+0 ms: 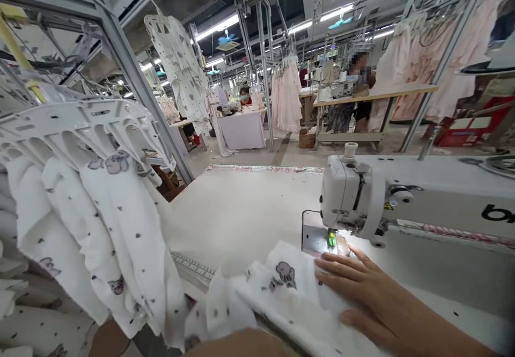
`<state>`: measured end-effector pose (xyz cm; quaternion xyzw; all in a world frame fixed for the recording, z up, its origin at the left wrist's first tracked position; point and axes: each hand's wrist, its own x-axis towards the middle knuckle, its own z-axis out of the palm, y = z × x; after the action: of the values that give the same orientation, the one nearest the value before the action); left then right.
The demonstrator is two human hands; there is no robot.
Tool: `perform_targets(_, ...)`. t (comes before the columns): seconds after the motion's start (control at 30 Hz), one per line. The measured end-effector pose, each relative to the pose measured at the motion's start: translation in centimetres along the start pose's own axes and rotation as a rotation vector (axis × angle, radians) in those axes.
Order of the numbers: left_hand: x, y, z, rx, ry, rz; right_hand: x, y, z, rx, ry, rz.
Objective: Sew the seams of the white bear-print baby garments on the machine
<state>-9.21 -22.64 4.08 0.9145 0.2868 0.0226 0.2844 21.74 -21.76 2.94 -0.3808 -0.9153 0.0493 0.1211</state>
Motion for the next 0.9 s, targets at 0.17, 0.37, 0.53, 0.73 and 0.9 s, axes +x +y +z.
perform_targets(0.17,5.2,1.8,-1.0,0.005,0.190,0.081,-0.5,0.9,0.7,-0.084,0.039,0.026)
perform_targets(0.37,8.2,-1.3,-1.6,0.203,0.079,0.054,-1.0,1.8,-0.1,-0.191,0.208,-0.013)
perform_targets(0.53,7.0,-3.3,-4.6,0.237,0.014,0.008,-1.0,1.6,-0.2,-0.191,0.240,-0.080)
perform_targets(0.73,8.9,-1.5,-4.0,0.210,0.078,0.193,-0.8,1.8,0.5,-0.186,0.271,-0.067)
perform_targets(0.9,11.8,-1.7,-2.4,0.265,0.089,0.286,-0.6,2.6,0.8,-0.224,0.268,0.001)
